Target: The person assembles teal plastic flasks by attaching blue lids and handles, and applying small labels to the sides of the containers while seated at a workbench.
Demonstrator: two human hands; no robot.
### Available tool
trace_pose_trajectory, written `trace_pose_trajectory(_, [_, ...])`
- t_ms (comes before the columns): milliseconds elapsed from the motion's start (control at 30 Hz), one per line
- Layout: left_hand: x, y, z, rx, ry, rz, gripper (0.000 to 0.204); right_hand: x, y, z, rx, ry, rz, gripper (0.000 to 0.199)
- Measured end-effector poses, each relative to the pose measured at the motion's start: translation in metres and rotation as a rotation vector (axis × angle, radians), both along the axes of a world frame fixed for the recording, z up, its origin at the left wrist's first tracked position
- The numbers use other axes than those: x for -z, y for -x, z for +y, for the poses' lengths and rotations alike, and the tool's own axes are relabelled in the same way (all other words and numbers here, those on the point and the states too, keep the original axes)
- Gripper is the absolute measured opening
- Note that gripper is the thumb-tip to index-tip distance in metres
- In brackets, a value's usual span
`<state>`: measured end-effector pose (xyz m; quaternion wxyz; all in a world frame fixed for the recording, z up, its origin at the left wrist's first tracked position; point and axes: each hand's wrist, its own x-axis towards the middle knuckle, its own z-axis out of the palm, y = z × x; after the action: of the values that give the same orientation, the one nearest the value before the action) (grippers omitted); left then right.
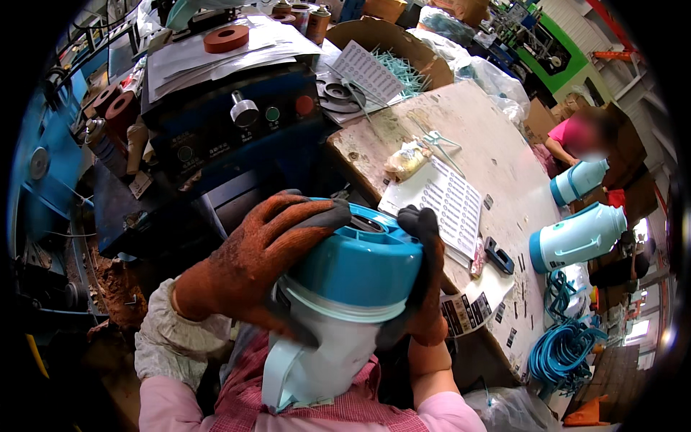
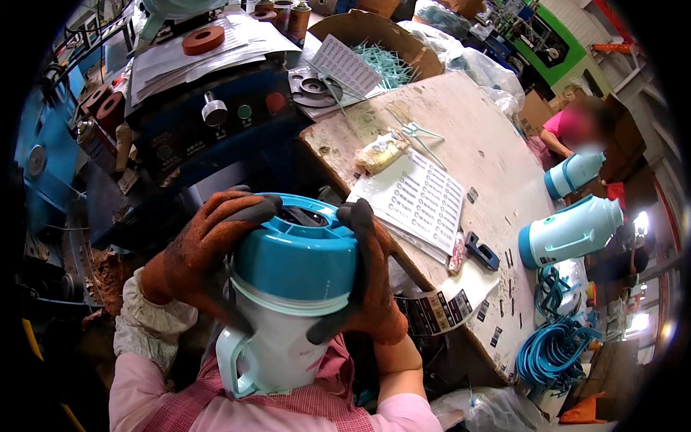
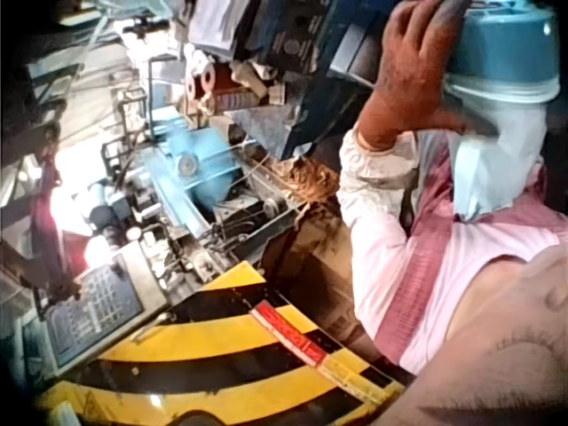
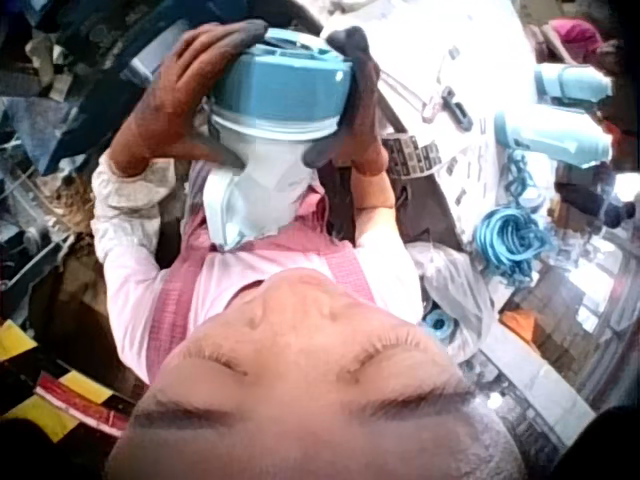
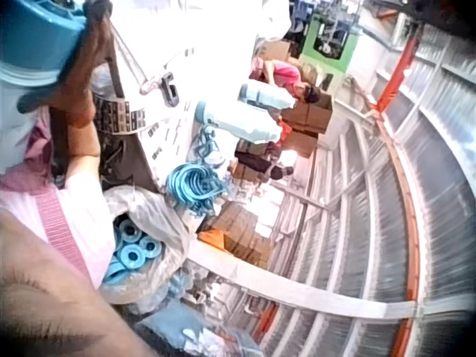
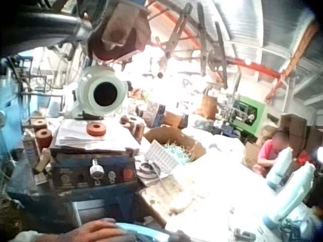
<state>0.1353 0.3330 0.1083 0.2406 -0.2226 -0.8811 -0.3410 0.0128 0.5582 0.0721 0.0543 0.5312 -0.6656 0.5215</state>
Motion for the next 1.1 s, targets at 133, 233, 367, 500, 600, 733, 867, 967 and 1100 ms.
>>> trace_pose_trajectory(133, [0.016, -0.005, 0.015, -0.062, -0.076, 0.060, 0.084, -0.002, -0.003, -0.003, -0.015, 0.067, 0.130, 0.094])
trace_pose_trajectory(233, [0.037, -0.005, 0.017, -0.086, -0.144, 0.127, 0.083, 0.017, -0.011, -0.005, 0.037, 0.122, 0.030, 0.081])
trace_pose_trajectory(367, [0.052, -0.005, 0.011, -0.128, -0.205, 0.147, 0.079, 0.044, -0.006, -0.031, -0.007, 0.280, -0.132, 0.049])
trace_pose_trajectory(500, [0.067, 0.010, 0.005, -0.173, -0.210, 0.079, 0.084, 0.041, 0.007, -0.041, -0.033, 0.224, -0.147, 0.037])
trace_pose_trajectory(600, [0.067, 0.002, 0.012, -0.263, 0.054, 0.234, 0.083, 0.013, 0.040, -0.007, -0.126, 0.035, -0.034, 0.037])
trace_pose_trajectory(733, [0.042, -0.075, 0.036, -0.152, 0.376, 0.118, 0.047, -0.020, 0.040, -0.025, -0.533, -0.159, -0.439, 0.044])
trace_pose_trajectory(867, [0.069, -0.066, 0.101, 0.059, 0.512, 0.292, 0.022, -0.026, -0.002, -0.089, 0.156, -0.849, 0.429, 0.054])
trace_pose_trajectory(967, [0.047, 0.008, 0.199, 0.362, 0.683, 0.191, 0.037, -0.023, 0.019, -0.063, 0.207, -0.871, 0.397, 0.048])
trace_pose_trajectory(1100, [0.048, 0.026, 0.174, 0.229, 0.568, 0.384, 0.026, 0.003, 0.066, 0.036, 0.292, -0.337, 0.491, 0.056])
